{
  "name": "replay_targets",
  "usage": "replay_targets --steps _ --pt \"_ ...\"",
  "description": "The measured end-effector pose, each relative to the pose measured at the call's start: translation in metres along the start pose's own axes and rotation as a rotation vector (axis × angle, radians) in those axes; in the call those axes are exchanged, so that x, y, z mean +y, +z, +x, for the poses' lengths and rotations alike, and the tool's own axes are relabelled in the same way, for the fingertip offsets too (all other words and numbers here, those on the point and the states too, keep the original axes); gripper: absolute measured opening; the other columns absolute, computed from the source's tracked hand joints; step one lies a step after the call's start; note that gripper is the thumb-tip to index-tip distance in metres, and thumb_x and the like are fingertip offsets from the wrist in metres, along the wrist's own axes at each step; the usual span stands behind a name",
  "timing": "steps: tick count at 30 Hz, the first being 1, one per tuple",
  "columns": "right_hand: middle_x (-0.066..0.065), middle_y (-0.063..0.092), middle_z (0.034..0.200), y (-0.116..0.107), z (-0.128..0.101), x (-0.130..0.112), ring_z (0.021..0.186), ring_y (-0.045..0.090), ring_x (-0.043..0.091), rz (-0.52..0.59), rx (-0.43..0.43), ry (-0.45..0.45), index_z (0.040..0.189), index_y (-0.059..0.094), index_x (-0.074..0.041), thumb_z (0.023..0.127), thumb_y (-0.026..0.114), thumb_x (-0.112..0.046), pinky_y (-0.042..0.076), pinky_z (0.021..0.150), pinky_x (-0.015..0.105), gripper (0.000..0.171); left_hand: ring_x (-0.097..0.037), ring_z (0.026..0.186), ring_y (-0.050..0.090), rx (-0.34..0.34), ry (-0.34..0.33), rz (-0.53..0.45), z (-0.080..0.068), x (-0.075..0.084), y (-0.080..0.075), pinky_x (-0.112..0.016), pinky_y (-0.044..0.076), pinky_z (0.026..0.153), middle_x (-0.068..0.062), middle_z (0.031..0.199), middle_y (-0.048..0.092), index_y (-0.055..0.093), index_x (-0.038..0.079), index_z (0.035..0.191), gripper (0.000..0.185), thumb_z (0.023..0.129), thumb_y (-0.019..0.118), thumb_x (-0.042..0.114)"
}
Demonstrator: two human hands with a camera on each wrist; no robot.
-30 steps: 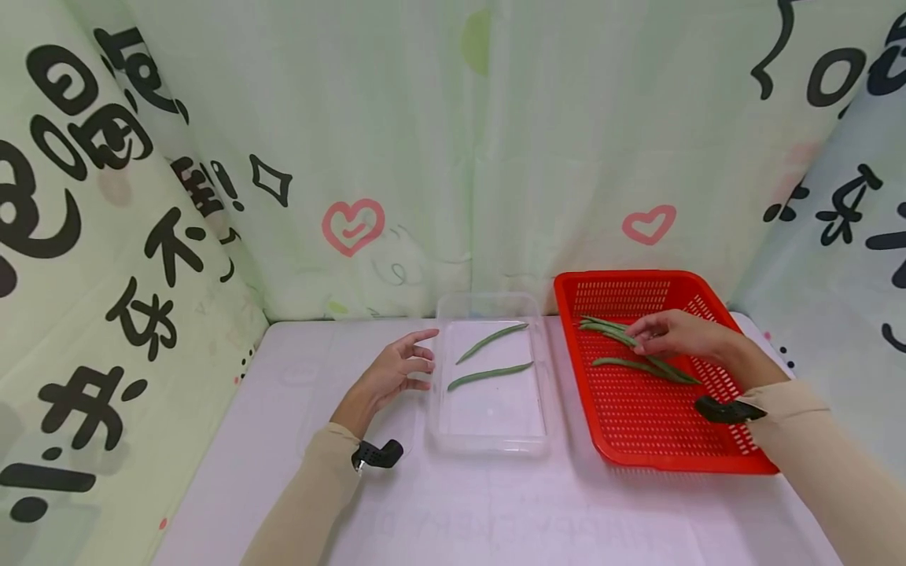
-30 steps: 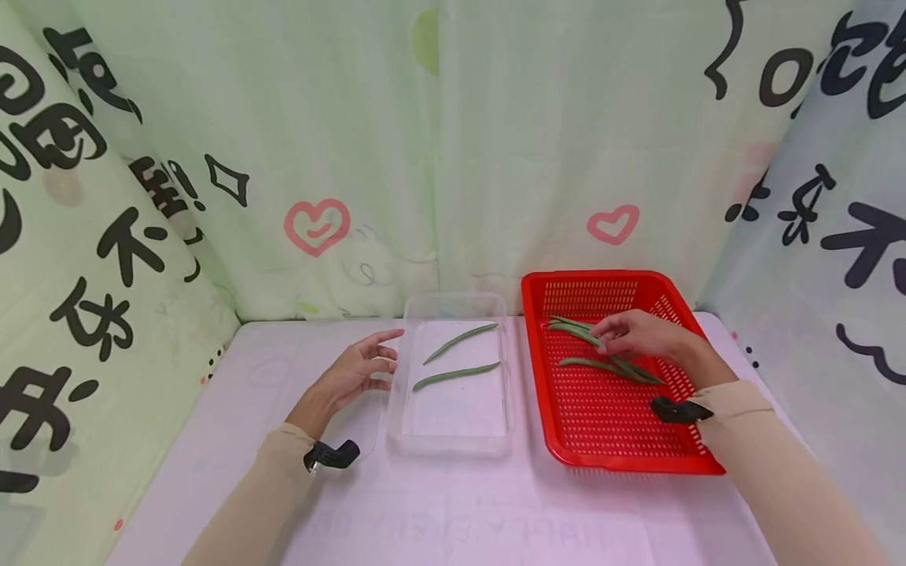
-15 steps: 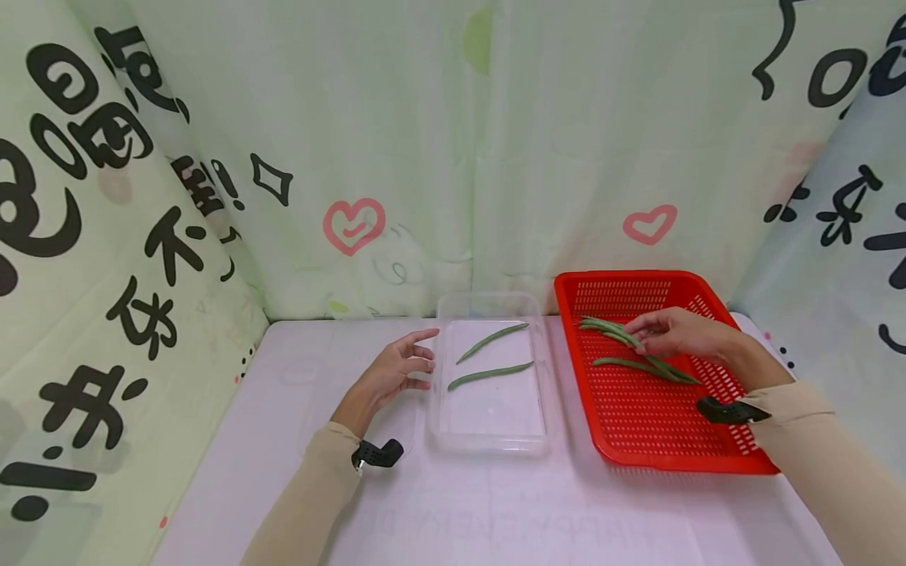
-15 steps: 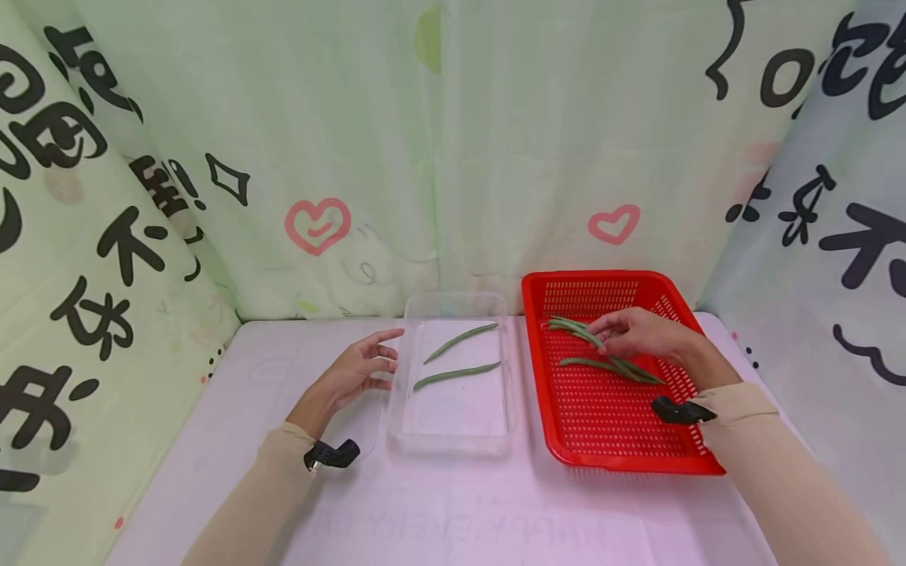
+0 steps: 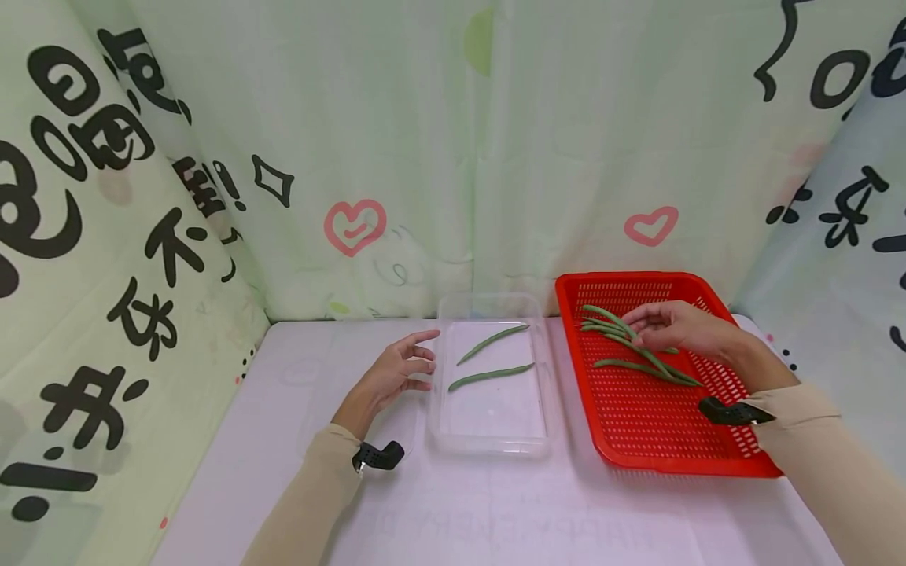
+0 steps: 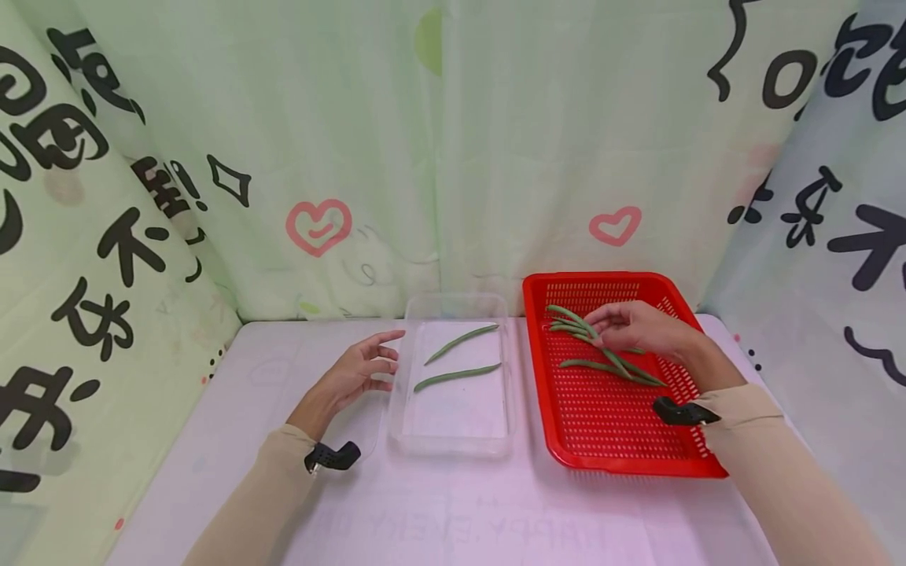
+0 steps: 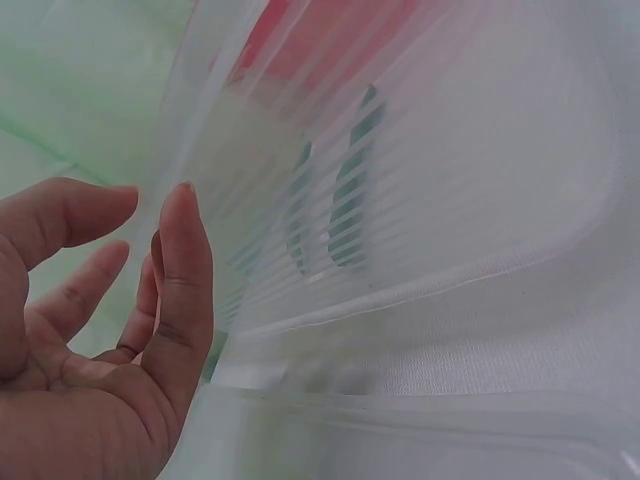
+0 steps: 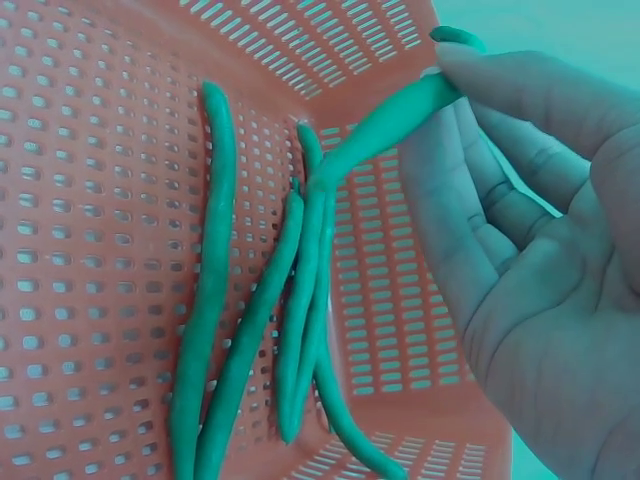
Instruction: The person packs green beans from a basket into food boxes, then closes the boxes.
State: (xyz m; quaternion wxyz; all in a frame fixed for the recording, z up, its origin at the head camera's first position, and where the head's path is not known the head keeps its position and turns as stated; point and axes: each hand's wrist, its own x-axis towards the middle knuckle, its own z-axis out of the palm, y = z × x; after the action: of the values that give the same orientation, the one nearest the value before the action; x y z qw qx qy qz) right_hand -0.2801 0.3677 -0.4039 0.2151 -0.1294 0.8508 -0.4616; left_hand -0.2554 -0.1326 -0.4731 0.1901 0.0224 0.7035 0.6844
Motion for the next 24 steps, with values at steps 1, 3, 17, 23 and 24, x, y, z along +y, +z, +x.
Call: replay_targets --steps 1,3,17,23,24 --pt "0.026 0.062 0.123 0.0 0.0 0.0 0.108 0.062 0.036 0.004 0.002 -0.008 0.136 0.056 0.002 0.094 0.073 -0.018 0.06 0.088 0.039 0.05 -0.024 0.094 0.061 0.0 0.001 0.003 0.0 0.0 0.0 -0.035 0.062 0.074 -0.009 0.111 0.055 0.053 0.023 0.149 0.062 0.092 0.066 -0.001" --pt "0.025 0.063 0.122 0.0 0.0 -0.001 0.105 0.065 0.031 0.023 0.001 -0.029 0.135 0.055 0.004 0.094 0.072 -0.017 0.06 0.088 0.039 0.049 -0.022 0.092 0.061 -0.001 0.005 0.007 -0.001 0.001 0.0 -0.035 0.062 0.074 -0.01 0.112 0.055 0.052 0.021 0.15 0.063 0.093 0.066 -0.001" --pt "0.015 0.068 0.109 0.0 0.002 -0.008 0.096 0.066 0.029 0.042 0.01 -0.094 0.129 0.061 -0.002 0.097 0.068 -0.014 0.061 0.081 0.037 0.035 -0.021 0.09 0.061 -0.001 0.01 0.004 0.0 0.0 0.0 -0.035 0.062 0.075 -0.011 0.114 0.054 0.051 0.017 0.15 0.061 0.093 0.065 -0.002" --pt "0.01 0.069 0.106 0.004 0.005 -0.015 0.093 0.068 0.023 0.038 0.005 -0.127 0.129 0.061 -0.002 0.097 0.069 -0.013 0.061 0.082 0.038 0.035 -0.022 0.093 0.061 0.002 0.003 0.009 0.001 0.0 0.0 -0.035 0.062 0.076 -0.012 0.116 0.054 0.052 0.019 0.149 0.061 0.093 0.066 -0.001" --pt "0.011 0.069 0.106 0.005 0.005 -0.016 0.093 0.068 0.023 0.036 0.004 -0.135 0.129 0.061 -0.002 0.097 0.069 -0.013 0.061 0.081 0.038 0.035 -0.022 0.093 0.061 0.001 0.001 0.009 0.001 0.0 0.0 -0.035 0.062 0.076 -0.013 0.117 0.054 0.052 0.019 0.149 0.062 0.093 0.066 -0.001"
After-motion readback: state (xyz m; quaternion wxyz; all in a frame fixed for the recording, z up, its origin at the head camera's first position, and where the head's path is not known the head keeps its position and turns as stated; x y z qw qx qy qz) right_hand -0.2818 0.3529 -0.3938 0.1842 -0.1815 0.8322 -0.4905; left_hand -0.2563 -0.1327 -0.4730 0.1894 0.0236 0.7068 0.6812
